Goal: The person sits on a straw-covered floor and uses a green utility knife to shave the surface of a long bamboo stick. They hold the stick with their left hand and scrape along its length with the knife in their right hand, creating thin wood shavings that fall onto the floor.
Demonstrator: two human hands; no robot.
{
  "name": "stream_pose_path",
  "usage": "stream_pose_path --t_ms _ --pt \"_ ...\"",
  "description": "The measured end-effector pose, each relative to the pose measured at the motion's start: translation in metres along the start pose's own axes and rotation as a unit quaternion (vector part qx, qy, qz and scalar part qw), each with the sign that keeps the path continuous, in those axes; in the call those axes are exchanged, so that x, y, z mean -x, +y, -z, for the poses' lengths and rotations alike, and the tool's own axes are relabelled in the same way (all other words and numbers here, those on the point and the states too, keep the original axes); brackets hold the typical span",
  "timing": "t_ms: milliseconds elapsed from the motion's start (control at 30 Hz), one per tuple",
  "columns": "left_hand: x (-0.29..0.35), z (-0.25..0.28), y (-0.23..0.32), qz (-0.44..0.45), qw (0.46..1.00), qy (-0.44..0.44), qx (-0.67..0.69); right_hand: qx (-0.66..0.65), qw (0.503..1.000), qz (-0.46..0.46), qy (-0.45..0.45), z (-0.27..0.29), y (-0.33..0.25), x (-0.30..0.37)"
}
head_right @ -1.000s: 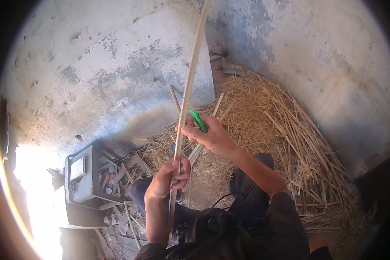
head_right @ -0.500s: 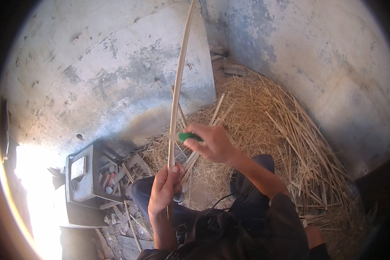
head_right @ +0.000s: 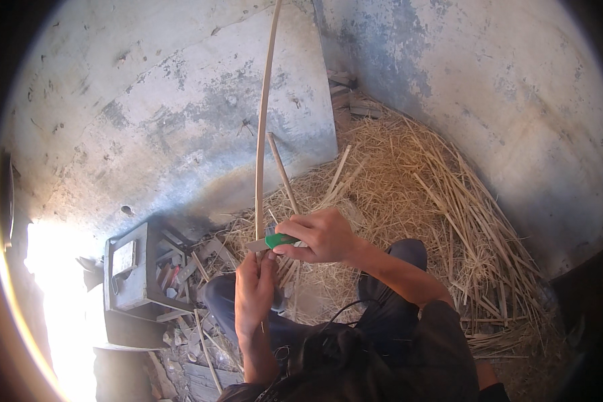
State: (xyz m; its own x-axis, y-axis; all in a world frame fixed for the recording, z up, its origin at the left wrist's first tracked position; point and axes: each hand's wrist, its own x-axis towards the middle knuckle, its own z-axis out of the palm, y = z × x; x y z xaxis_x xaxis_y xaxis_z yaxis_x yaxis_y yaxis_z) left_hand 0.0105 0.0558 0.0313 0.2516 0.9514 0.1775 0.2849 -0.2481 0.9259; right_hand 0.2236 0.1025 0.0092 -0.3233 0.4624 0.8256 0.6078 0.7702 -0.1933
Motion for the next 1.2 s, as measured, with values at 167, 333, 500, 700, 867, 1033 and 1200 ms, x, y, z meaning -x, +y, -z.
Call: stream_pose_path --t_ms 167,333,500,700,867,1033,1200 --pt "0.002 -0.006 0.005 -0.024 0.998 0.033 -0.049 0.011 1.0 -0.002 0.001 0.0 -0.002 0.0" --pt "0.003 -0.009 0.013 -0.054 0.994 0.053 -0.077 0.04 0.999 -0.014 0.006 0.003 0.0 0.0" --pt "0.004 -0.012 0.01 -0.078 0.989 0.072 -0.101 0.052 0.999 -0.008 0.009 0.006 -0.003 -0.003" --pt "0.007 -0.014 0.007 -0.08 0.984 0.086 -0.138 0.071 0.997 -0.01 0.006 0.009 -0.006 -0.004" --pt "0.008 -0.015 0.006 -0.068 0.981 0.094 -0.155 0.081 0.997 -0.014 -0.003 0.01 -0.004 -0.003" --pt "0.021 -0.017 0.006 0.011 0.98 0.058 -0.188 0.097 0.98 -0.163 0.065 0.021 0.026 -0.002" --pt "0.032 -0.023 -0.013 -0.021 0.987 0.067 -0.148 0.099 0.979 -0.152 0.093 0.033 0.049 -0.005"
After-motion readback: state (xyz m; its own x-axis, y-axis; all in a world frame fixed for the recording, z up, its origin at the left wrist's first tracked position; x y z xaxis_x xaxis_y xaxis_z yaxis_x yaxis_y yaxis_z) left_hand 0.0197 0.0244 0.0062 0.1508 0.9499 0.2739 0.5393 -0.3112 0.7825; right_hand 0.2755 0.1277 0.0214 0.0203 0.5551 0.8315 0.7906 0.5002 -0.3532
